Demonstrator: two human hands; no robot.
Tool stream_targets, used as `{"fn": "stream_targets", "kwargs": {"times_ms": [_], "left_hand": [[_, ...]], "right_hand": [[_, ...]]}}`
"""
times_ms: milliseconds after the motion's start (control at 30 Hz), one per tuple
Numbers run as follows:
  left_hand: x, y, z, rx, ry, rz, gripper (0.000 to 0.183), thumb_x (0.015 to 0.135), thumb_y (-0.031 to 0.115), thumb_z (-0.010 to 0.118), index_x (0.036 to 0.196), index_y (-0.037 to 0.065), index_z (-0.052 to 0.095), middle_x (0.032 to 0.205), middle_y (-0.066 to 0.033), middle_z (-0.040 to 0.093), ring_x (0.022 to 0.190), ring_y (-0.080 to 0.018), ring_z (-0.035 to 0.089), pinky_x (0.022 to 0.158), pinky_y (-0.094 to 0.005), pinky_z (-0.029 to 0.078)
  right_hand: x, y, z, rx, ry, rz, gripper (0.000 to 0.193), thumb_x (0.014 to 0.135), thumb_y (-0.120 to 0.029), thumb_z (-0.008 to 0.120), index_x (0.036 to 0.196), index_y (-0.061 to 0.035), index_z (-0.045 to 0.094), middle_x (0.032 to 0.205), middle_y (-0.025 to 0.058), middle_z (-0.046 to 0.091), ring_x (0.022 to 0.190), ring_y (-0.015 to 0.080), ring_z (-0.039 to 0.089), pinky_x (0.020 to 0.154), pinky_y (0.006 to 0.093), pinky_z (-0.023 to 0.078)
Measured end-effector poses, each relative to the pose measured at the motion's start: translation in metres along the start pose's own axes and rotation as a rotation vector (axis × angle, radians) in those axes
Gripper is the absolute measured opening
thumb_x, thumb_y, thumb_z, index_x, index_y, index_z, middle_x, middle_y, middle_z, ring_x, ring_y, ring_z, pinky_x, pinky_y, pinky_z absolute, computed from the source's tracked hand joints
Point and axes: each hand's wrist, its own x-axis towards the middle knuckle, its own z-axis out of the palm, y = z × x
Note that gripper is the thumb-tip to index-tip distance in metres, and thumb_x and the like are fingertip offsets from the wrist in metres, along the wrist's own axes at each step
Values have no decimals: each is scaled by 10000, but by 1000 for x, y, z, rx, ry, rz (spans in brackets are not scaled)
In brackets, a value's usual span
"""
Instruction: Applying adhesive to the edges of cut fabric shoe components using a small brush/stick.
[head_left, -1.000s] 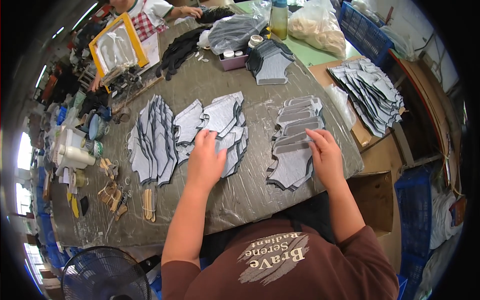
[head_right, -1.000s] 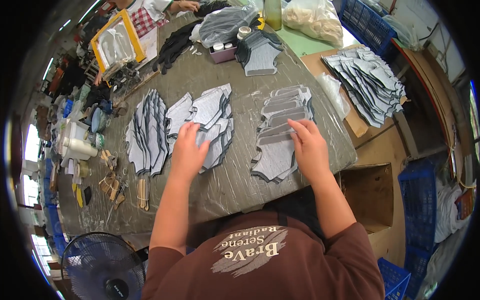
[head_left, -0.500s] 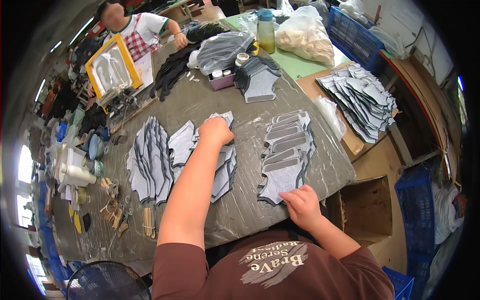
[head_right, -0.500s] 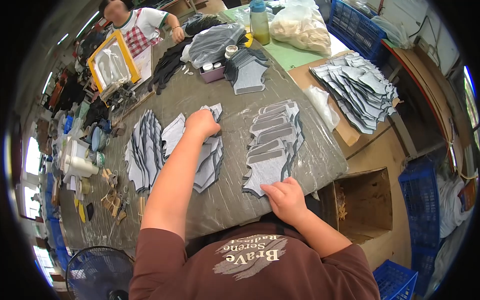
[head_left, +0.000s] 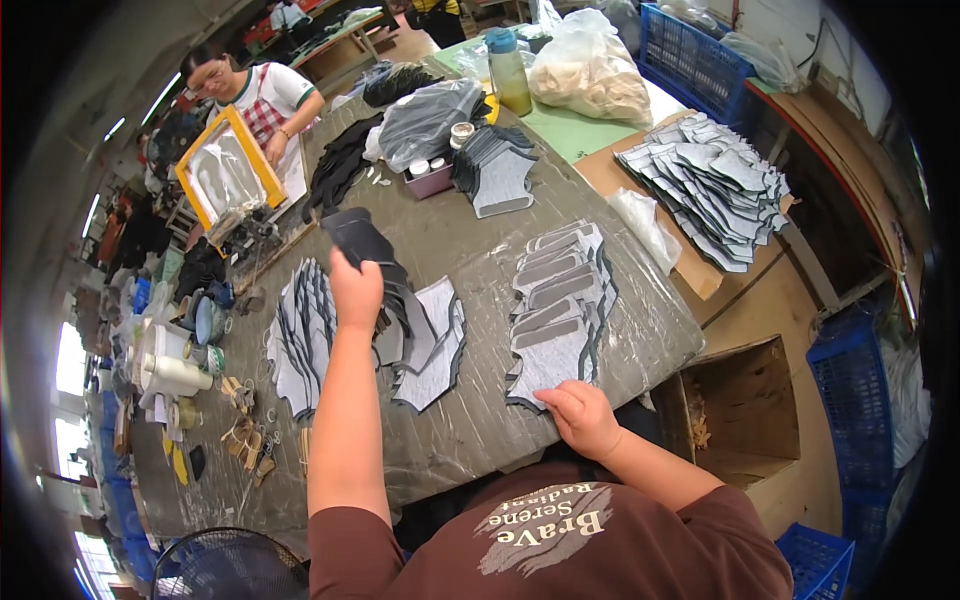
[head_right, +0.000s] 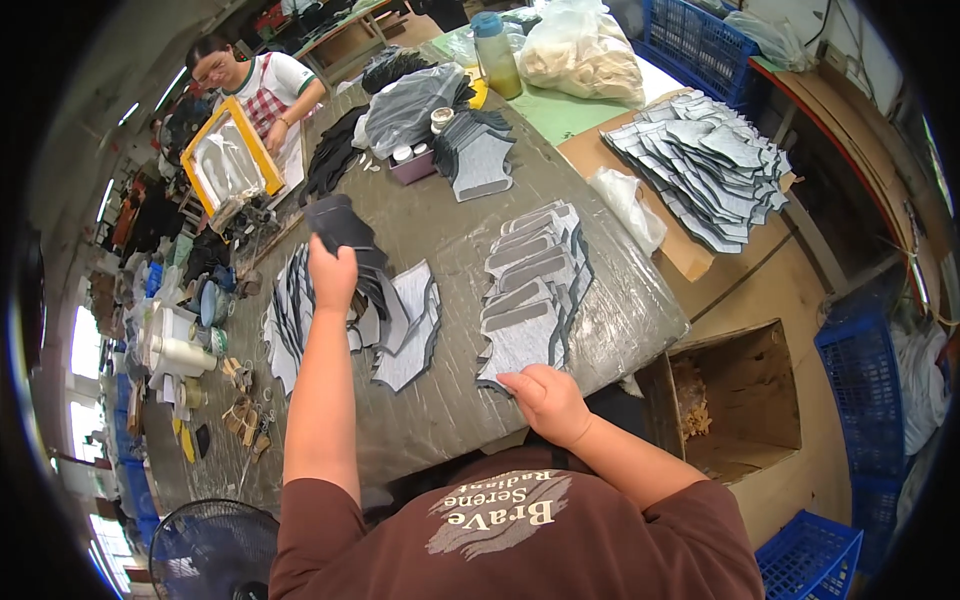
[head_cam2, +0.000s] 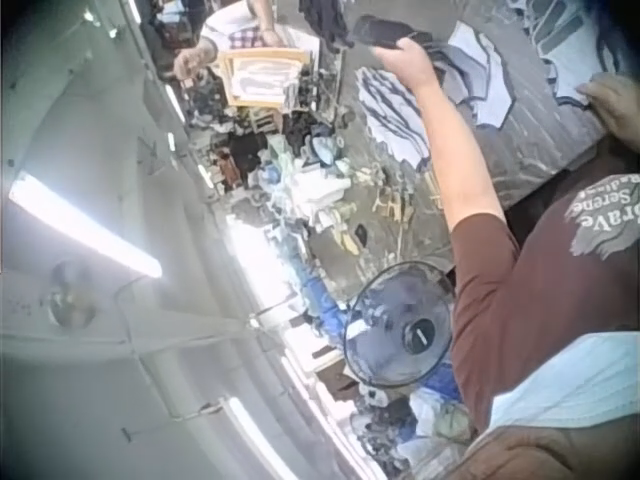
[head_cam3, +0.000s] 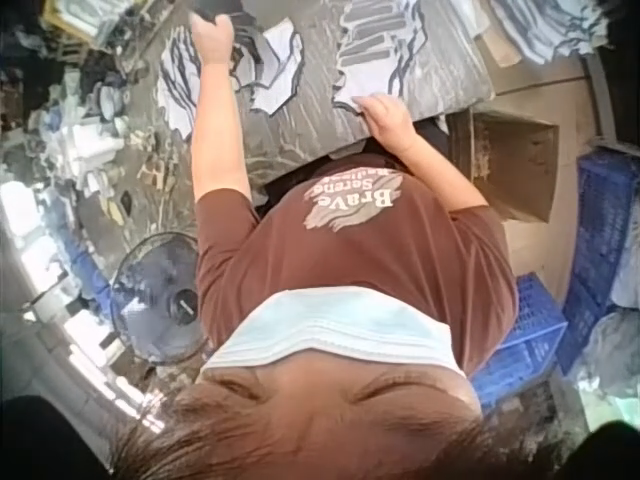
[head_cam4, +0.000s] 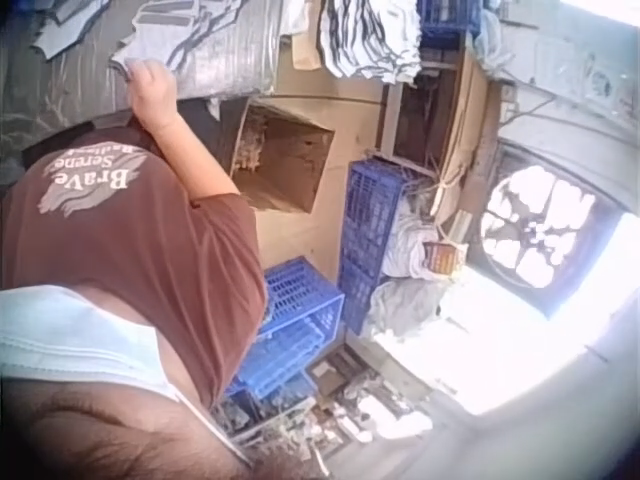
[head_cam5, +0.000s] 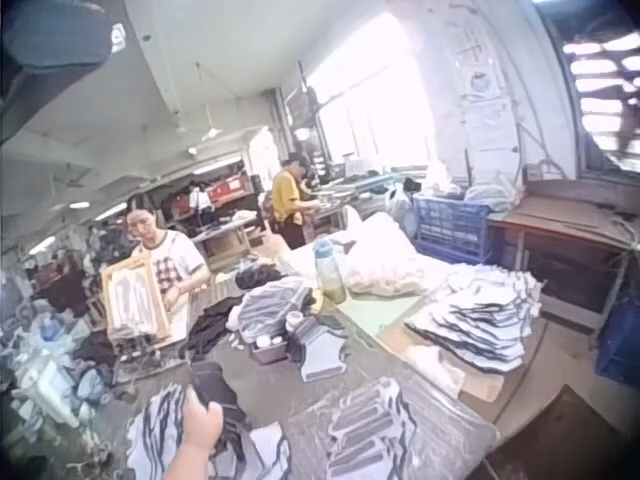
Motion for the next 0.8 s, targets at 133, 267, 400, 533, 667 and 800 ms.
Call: {"fn": "stream_targets", "kwargs": {"times_ms": [133, 267, 400, 533, 667, 800], "left_hand": [[-8, -6, -25, -205, 171, 35, 455, 764, 49, 517, 1192, -88, 442, 1039, -243, 597, 950, -349, 605, 856, -378, 459], [-15, 0, -64, -184, 280, 44, 459, 780, 43, 515, 1208, -98, 427, 1058, -229, 595, 942, -327, 600, 860, -372, 453], [-20, 28, -99, -98, 325, -2, 460, 791, 41, 510, 1216, -105, 414, 1046, -225, 596, 923, -301, 600, 853, -351, 450], [-36, 66, -111, -270, 238, -216, 433, 781, 27, 499, 1189, -103, 435, 1035, -199, 599, 896, -242, 597, 834, -322, 450], [-58, 46, -89, -456, 298, -121, 382, 781, -13, 473, 1162, -41, 459, 958, -111, 606, 776, -191, 606, 731, -301, 498], [-66, 38, -96, -396, 464, -314, 398, 780, 10, 476, 1173, -49, 447, 925, -114, 613, 671, -202, 608, 631, -307, 510]], "right_hand": [[6, -5, -1, -56, -33, -1, 196, 742, -61, 672, 928, -84, 615, 690, 72, 535, 599, 271, 562, 516, 371, 454], [14, -15, 2, -60, -146, 46, 198, 776, -106, 670, 965, -100, 612, 742, 70, 560, 613, 278, 586, 532, 371, 474], [27, -31, 28, 106, -263, 185, 405, 786, -161, 687, 1159, -88, 545, 1026, 115, 577, 754, 331, 617, 644, 398, 522], [60, -50, 77, 238, -148, 136, 736, 732, -256, 755, 1326, -30, 385, 1225, 191, 507, 949, 374, 585, 766, 392, 512], [93, -63, 111, 277, -64, 197, 707, 722, -280, 763, 1264, 35, 436, 1112, 247, 583, 940, 411, 593, 793, 416, 497], [91, -54, 114, 406, -32, 314, 313, 796, -221, 648, 744, 72, 553, 635, 182, 605, 558, 374, 590, 555, 438, 461]]}}
